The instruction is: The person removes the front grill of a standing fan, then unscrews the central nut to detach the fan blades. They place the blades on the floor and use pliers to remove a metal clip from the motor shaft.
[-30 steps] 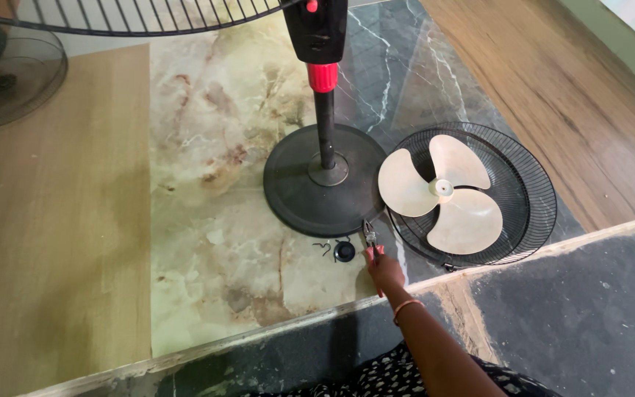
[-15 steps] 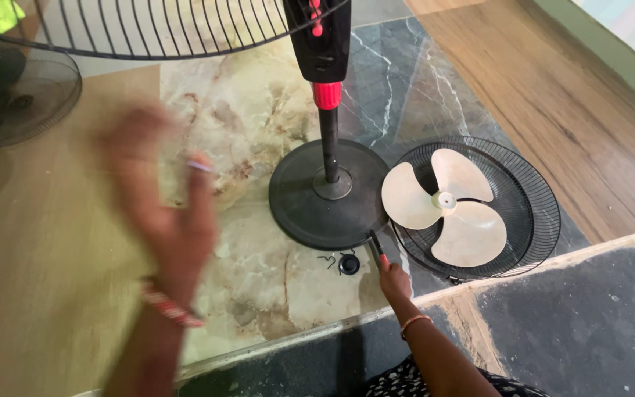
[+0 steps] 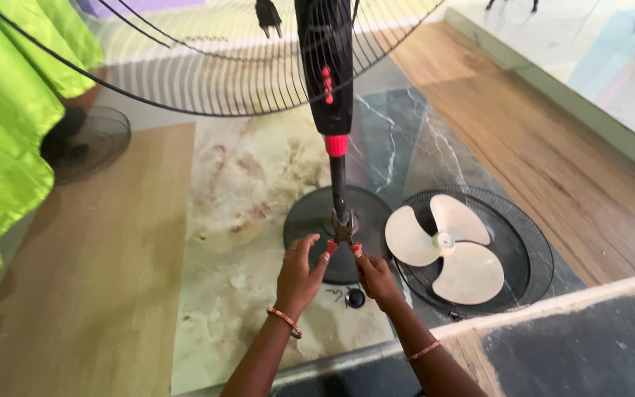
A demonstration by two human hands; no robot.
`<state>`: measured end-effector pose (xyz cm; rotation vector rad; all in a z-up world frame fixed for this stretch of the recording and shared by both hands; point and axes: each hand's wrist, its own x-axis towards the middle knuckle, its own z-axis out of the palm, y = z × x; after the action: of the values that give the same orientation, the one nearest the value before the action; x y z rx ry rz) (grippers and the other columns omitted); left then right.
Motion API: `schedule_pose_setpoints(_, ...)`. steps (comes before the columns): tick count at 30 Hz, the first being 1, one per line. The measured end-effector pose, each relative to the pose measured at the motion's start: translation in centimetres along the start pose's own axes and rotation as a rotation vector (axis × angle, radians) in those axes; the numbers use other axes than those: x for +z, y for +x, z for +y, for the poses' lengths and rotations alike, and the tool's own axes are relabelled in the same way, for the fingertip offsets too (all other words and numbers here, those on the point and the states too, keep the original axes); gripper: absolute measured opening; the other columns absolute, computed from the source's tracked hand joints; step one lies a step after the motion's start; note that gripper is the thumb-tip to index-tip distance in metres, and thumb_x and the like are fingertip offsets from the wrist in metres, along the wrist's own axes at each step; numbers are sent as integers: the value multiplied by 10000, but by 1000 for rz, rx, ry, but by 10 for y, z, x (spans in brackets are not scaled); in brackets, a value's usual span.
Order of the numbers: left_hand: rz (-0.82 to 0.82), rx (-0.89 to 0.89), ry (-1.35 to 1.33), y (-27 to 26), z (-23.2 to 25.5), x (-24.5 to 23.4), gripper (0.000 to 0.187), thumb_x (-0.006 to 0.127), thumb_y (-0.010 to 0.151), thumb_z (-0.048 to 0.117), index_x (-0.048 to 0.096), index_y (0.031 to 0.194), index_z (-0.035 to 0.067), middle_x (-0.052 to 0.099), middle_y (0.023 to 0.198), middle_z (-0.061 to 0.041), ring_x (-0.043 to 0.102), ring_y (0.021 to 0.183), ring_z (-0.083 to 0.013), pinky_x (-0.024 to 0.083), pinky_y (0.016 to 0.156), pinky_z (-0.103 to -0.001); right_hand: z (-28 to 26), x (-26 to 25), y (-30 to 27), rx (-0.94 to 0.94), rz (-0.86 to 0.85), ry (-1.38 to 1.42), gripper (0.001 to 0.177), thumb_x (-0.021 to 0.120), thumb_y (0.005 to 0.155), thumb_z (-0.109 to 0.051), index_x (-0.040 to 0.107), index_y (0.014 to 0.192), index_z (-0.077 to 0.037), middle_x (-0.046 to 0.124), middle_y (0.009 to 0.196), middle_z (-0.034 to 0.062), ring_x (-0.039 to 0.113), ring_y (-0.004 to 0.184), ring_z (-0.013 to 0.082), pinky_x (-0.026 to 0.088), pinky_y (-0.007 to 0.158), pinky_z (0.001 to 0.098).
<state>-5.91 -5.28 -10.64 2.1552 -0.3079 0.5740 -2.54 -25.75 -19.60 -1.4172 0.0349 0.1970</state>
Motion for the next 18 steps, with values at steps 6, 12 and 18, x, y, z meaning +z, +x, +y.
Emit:
schedule_pose_setpoints(6, -29, -72, -12, -1, 41, -31, 402, 610, 956, 352, 607, 1287, 125, 705, 1159, -104, 686, 1027, -309, 544, 835, -422, -99, 30, -57, -70, -193, 137, 401, 556, 1014, -447, 452, 787, -133, 357, 573, -50, 292, 388, 55, 233, 327, 257)
schedule_pose_setpoints(12, 118, -50, -101, 1, 96, -62, 336, 535, 1030, 359, 639, 1194, 84, 689, 869, -144, 670, 772, -307, 524, 701, -406, -173, 44, -116, -68, -375, 298, 247, 528, 957, -369, 568, 970, -125, 451, 622, 3, 344, 382, 98, 295, 339, 272)
schedule_pose_setpoints(18, 183, 24, -330, 21, 147, -92, 302, 521, 1038, 323, 650, 1126, 64, 609, 760, -110, 588, 689, -219, 484, 664, -364, -228, 60, -139, -287, -365, 191, 337, 562, 982, -332, 623, 1173, -60, 647, 892, 18, 618, 752, 145, 515, 673, 323)
